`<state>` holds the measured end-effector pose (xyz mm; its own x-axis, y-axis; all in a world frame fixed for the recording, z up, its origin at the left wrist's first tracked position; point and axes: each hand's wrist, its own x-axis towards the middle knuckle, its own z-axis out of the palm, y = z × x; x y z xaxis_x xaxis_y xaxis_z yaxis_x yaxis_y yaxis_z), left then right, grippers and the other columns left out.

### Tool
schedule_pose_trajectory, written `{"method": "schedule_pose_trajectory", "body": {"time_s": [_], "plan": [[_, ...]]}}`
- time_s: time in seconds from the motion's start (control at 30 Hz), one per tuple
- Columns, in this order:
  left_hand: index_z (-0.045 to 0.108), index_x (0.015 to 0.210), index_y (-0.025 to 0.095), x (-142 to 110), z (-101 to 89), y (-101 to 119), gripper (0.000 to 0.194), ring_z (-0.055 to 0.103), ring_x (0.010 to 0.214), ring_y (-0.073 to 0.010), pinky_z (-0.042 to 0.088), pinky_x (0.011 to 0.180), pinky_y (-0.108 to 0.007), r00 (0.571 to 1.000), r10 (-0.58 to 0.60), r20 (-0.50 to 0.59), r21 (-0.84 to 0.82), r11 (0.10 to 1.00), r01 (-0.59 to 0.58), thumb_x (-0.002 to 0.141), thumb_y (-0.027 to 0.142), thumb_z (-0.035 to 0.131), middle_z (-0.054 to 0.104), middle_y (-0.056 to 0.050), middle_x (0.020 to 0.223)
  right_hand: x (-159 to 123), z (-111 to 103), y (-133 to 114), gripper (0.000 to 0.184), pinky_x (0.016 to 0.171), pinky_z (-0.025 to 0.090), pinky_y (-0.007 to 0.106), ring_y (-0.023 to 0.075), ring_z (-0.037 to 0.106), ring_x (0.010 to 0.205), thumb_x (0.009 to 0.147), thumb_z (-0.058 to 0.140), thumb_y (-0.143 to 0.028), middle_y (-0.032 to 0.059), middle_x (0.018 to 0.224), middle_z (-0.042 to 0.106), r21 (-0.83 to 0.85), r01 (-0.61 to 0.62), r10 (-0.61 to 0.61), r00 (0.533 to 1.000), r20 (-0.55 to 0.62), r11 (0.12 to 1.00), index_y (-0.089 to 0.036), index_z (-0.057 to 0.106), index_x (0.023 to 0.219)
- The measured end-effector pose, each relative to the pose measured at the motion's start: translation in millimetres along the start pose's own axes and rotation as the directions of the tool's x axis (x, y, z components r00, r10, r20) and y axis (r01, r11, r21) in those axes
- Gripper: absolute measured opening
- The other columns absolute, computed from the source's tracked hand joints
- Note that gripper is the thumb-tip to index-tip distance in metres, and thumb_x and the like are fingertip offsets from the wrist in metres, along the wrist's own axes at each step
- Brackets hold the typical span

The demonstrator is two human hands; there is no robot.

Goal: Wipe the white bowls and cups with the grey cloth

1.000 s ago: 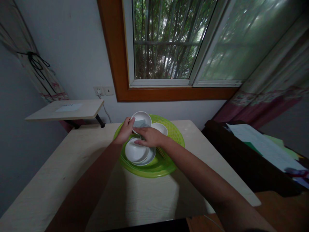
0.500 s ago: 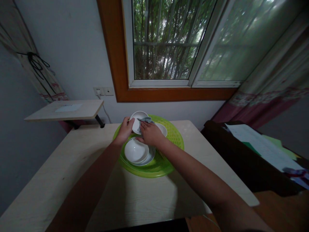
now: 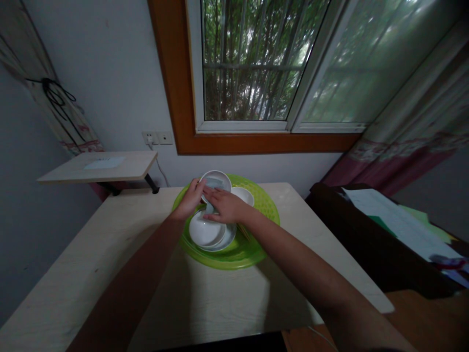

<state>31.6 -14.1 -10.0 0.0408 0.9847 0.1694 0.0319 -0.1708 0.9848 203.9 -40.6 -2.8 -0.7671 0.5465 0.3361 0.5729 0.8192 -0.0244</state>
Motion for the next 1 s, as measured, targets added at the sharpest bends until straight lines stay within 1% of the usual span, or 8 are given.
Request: {"method": "schedule_pose_trajectory", "body": {"time_s": [0.1, 0.2, 0.33, 0.43, 0.57, 0.67, 0.77, 1.0], "plan": [[0.054, 0.098, 0.022, 0, 3.0, 0, 0.034, 0.058, 0.067, -0.0131, 0.046, 0.056, -0.022, 0.999, -0.012, 0.034, -0.002, 1.0, 0.012, 0.088, 0.055, 0.055, 0.06, 0.0, 0.082, 0, 4, 1, 0.091, 0.121, 0.022, 0.049, 0.0327, 0.025, 0.149, 0.09, 0.05, -0.065, 0.0238, 0.158, 0.027, -0.107, -0.087, 0.086, 0.996, -0.012, 0.99, -0.002, 0.028, 0.152], [0.053, 0.101, 0.022, 2, 4.6, -3, 0.033, 0.057, 0.063, -0.0119, 0.045, 0.051, -0.021, 1.0, -0.02, 0.016, -0.029, 0.999, 0.021, 0.088, 0.052, 0.055, 0.059, 0.001, 0.08, -1, 3, 0, 0.092, 0.121, 0.022, 0.047, 0.0346, 0.027, 0.148, 0.09, 0.048, -0.066, 0.0257, 0.157, 0.029, -0.187, -0.186, 0.179, 0.982, -0.054, 0.965, 0.002, 0.033, 0.15], [0.053, 0.102, 0.022, 8, 1.4, -7, 0.031, 0.057, 0.065, -0.0115, 0.045, 0.052, -0.02, 0.998, 0.021, -0.067, 0.042, 0.999, -0.019, 0.088, 0.05, 0.055, 0.059, 0.0, 0.083, 2, -4, -7, 0.082, 0.116, 0.03, 0.046, 0.0363, 0.047, 0.135, 0.091, 0.047, -0.064, 0.0285, 0.144, 0.048, -0.247, -0.253, 0.248, 0.967, -0.052, 0.935, 0.004, 0.051, 0.137], [0.053, 0.103, 0.021, 10, -2.8, -10, 0.032, 0.056, 0.065, -0.0114, 0.044, 0.055, -0.021, 0.993, 0.052, -0.109, 0.132, 0.991, -0.038, 0.089, 0.05, 0.054, 0.058, 0.0, 0.082, 5, -12, -12, 0.067, 0.104, 0.041, 0.046, 0.0339, 0.063, 0.111, 0.093, 0.045, -0.062, 0.0247, 0.117, 0.068, -0.241, -0.242, 0.259, 0.965, 0.037, 0.94, -0.003, 0.069, 0.114], [0.053, 0.105, 0.022, 10, -5.7, -11, 0.035, 0.057, 0.069, -0.0124, 0.045, 0.058, -0.022, 0.991, 0.064, -0.118, 0.167, 0.985, -0.044, 0.089, 0.053, 0.053, 0.058, 0.0, 0.085, 2, -20, -11, 0.057, 0.088, 0.048, 0.039, 0.0277, 0.069, 0.089, 0.096, 0.042, -0.059, 0.0166, 0.095, 0.074, -0.129, -0.208, 0.224, 0.966, 0.126, 0.97, -0.011, 0.072, 0.098], [0.053, 0.104, 0.021, 9, -5.7, -12, 0.037, 0.057, 0.072, -0.0131, 0.045, 0.062, -0.024, 0.992, 0.072, -0.104, 0.135, 0.989, -0.057, 0.09, 0.056, 0.051, 0.058, 0.0, 0.087, -1, -17, -5, 0.052, 0.088, 0.049, 0.035, 0.0248, 0.069, 0.096, 0.098, 0.043, -0.055, 0.0144, 0.107, 0.074, 0.039, -0.133, 0.128, 0.986, 0.105, 0.99, -0.013, 0.067, 0.113], [0.054, 0.099, 0.021, 9, -4.5, -12, 0.037, 0.057, 0.079, -0.0139, 0.046, 0.071, -0.025, 0.99, 0.107, -0.09, 0.126, 0.987, -0.096, 0.091, 0.057, 0.05, 0.058, -0.001, 0.087, -1, -10, -2, 0.06, 0.099, 0.047, 0.036, 0.0254, 0.063, 0.117, 0.097, 0.046, -0.054, 0.0169, 0.134, 0.061, 0.179, -0.032, 0.029, 0.999, 0.018, 0.983, -0.012, 0.05, 0.14], [0.054, 0.09, 0.022, 4, 3.0, -7, 0.033, 0.058, 0.081, -0.0159, 0.048, 0.078, -0.028, 0.996, 0.067, -0.061, 0.004, 0.998, -0.066, 0.09, 0.054, 0.053, 0.058, 0.0, 0.082, 2, 1, -4, 0.092, 0.117, 0.032, 0.046, 0.0324, 0.035, 0.145, 0.088, 0.056, -0.063, 0.0272, 0.154, 0.034, 0.17, 0.015, -0.011, 1.0, -0.024, 0.985, -0.001, 0.029, 0.151]]}}
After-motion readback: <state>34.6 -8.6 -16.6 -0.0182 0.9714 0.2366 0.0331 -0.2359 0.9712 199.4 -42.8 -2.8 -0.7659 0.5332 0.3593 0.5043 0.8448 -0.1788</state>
